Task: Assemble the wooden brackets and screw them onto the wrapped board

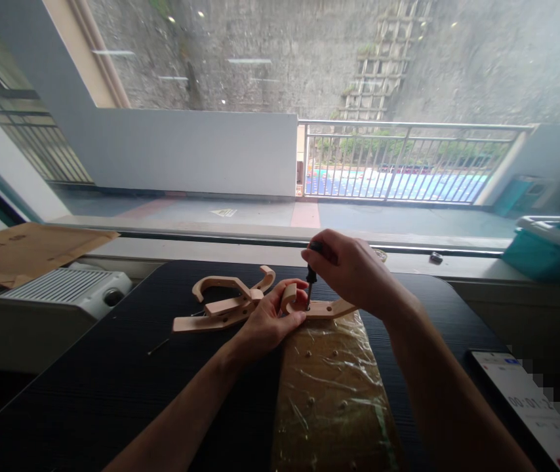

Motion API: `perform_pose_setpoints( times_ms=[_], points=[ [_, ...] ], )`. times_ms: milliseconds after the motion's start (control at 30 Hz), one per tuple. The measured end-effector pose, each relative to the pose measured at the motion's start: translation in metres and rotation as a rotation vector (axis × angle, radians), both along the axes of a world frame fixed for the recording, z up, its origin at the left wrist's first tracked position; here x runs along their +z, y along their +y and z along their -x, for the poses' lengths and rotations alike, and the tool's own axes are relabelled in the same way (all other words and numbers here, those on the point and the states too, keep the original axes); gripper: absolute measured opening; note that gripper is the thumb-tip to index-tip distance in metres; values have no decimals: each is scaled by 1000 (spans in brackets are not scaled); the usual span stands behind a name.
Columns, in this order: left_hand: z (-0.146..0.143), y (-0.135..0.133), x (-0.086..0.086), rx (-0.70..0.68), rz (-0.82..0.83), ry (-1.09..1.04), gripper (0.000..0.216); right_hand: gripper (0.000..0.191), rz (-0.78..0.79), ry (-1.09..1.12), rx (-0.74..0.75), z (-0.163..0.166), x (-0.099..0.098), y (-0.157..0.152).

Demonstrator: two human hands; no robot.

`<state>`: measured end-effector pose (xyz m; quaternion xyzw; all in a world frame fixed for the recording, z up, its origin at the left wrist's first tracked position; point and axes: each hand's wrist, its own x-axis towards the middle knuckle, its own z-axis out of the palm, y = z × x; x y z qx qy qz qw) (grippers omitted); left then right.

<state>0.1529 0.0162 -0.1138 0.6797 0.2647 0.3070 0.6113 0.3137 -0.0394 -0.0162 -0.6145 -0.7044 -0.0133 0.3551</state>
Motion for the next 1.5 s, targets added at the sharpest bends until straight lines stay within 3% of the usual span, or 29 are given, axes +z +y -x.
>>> perform_pose_setpoints(
  times_ms=[300, 867, 1200, 1500],
  points=[
    [0, -1, -1, 4, 44, -8, 44, 23, 67, 35, 150, -1, 3, -4],
    [1, 0, 1, -8, 43, -22, 41, 25, 13, -15, 8, -3, 0, 0],
    [1, -2, 3, 19, 61, -24, 46, 28, -2, -28, 84, 2, 4, -3],
    [0, 0, -2, 21, 130, -58, 54, 28, 1, -3, 50, 3, 1, 2]
  ],
)
